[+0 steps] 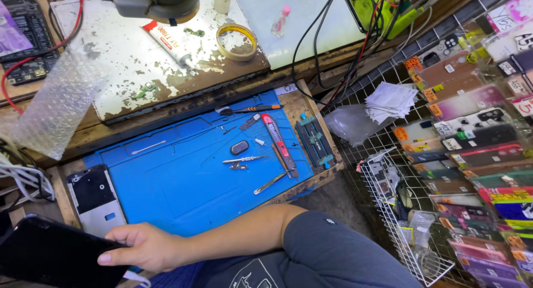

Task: The person handles a black smartphone, removes a pink case, and plugs in a charging cable. They then pick up a small green circuit board and a black rectangular component, manipulating them with their hands over a blue work mat.

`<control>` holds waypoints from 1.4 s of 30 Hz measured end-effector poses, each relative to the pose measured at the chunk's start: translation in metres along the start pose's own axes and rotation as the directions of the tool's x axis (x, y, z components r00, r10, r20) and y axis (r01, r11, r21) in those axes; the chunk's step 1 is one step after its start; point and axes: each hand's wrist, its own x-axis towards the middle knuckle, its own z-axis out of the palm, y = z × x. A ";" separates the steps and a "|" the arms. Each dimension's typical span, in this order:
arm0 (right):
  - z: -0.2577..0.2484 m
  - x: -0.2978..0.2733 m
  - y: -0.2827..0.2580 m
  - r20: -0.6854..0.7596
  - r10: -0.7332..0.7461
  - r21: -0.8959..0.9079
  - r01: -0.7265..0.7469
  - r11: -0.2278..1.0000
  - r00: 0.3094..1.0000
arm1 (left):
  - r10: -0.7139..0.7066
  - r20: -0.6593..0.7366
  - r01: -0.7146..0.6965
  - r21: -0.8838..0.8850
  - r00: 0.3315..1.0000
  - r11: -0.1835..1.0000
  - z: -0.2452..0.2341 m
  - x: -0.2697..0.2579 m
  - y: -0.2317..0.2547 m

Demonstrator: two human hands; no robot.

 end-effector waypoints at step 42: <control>0.045 -0.028 -0.065 0.289 0.229 -0.412 -0.095 0.906 0.929 | 0.044 -0.348 -0.104 -0.155 0.936 0.982 -0.115 -0.075 0.015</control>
